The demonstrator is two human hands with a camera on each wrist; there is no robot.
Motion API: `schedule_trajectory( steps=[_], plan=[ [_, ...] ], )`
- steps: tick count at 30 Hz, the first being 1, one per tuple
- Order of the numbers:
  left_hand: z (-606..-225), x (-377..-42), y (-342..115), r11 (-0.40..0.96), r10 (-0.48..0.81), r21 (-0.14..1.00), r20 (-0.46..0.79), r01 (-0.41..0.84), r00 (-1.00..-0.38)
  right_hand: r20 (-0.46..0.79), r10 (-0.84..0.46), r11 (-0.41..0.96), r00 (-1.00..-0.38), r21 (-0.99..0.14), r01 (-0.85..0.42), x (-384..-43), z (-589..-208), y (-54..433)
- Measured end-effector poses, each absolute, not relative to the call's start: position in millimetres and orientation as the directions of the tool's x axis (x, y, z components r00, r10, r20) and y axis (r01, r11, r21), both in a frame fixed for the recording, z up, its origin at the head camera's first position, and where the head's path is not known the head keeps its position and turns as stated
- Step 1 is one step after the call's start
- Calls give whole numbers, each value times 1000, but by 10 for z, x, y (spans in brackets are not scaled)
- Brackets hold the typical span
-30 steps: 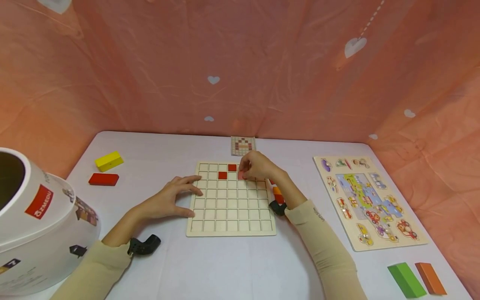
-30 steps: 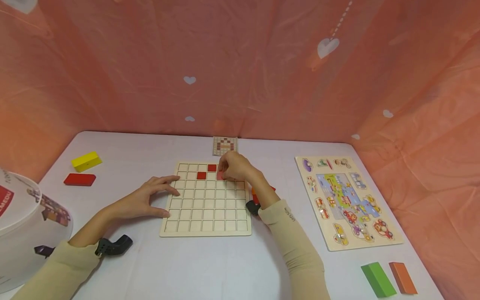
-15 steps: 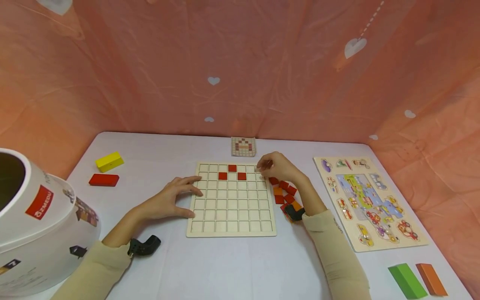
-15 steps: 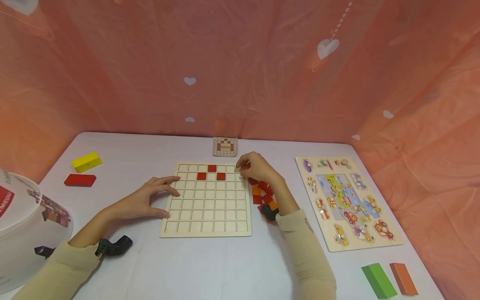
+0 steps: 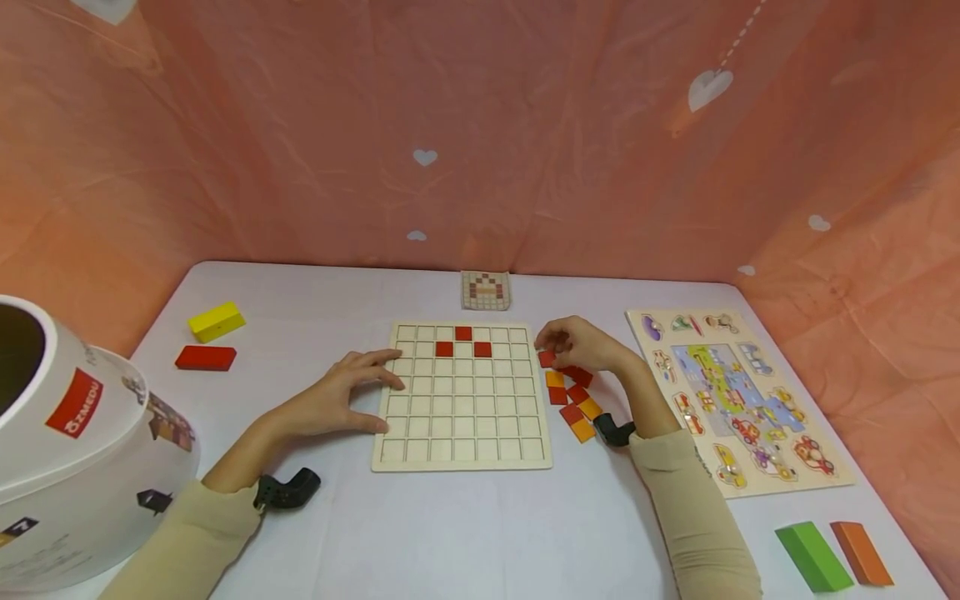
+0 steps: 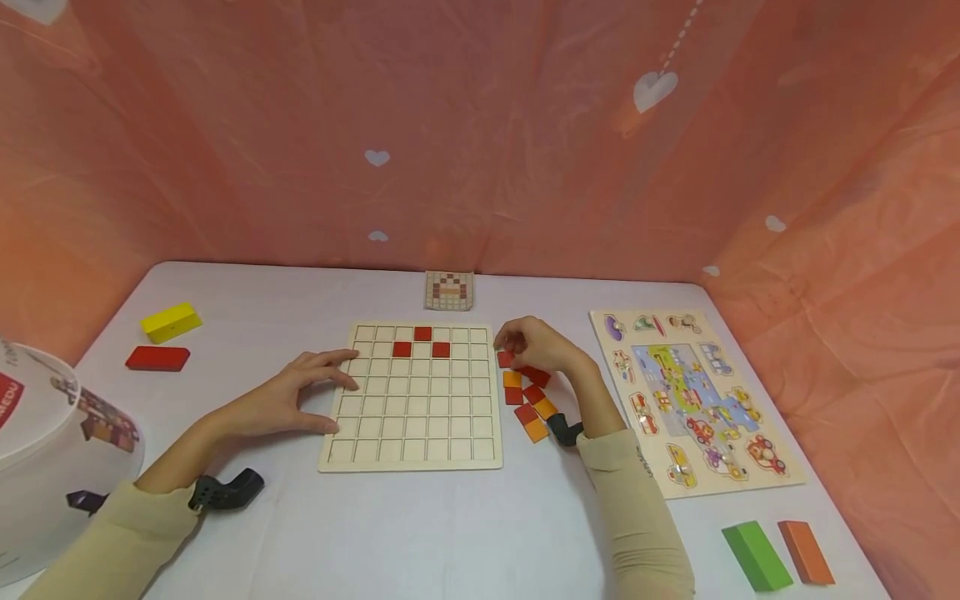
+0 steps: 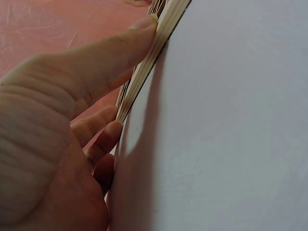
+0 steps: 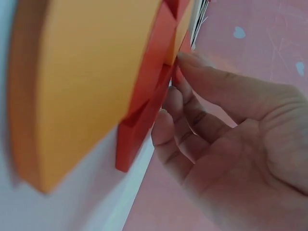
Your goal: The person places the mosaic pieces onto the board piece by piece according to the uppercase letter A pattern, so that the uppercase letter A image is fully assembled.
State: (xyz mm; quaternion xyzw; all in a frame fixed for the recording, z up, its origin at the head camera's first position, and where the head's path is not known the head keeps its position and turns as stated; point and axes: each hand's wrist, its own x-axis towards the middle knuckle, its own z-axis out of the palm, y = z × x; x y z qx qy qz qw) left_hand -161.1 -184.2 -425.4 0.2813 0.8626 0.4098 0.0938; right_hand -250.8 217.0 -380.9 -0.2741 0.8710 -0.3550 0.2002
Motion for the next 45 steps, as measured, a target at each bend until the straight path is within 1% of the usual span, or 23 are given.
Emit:
schedule_trajectory(
  steps=[4,9,11,13,16,19,24,27,33,40,43,45],
  plan=[
    [-4238,-1611,-1831,503,563,762,70,409,-823,-148,-624,601,-768,-719,-350,-2506,-3802,2187],
    [-4249,-1620,-1825,502,562,768,61,399,-825,-137,-596,633,-791,-686,-359,-2495,-3736,2151],
    [-4256,-1622,-1829,505,561,767,58,396,-826,-119,-597,625,-793,-689,-367,-2500,-3684,2075],
    [-4258,-1623,-1835,510,559,764,57,397,-827,-96,-617,592,-781,-711,-380,-2510,-3628,1955],
    [-4254,-1622,-1841,510,557,762,61,399,-828,-61,-682,515,-729,-748,-419,-2537,-3569,1701],
    [-4248,-1622,-1840,507,557,761,68,404,-828,-56,-749,461,-661,-760,-458,-2567,-3566,1420],
    [-4251,-1629,-1830,507,559,758,73,410,-826,-78,-822,425,-564,-743,-517,-2583,-3615,1008],
    [-4259,-1636,-1825,511,562,752,74,417,-824,-92,-840,413,-534,-745,-523,-2573,-3631,827],
    [-4265,-1640,-1830,508,566,754,74,418,-821,-137,-828,447,-544,-746,-493,-2563,-3660,610],
    [-4250,-1636,-1831,502,559,766,67,401,-827,-182,-801,510,-570,-706,-491,-2495,-3661,583],
    [-4246,-1634,-1824,503,559,767,62,398,-827,-156,-794,531,-588,-648,-545,-2407,-3653,632],
    [-4248,-1634,-1818,503,560,768,60,397,-826,-161,-785,577,-598,-543,-610,-2292,-3638,667]
  ],
)
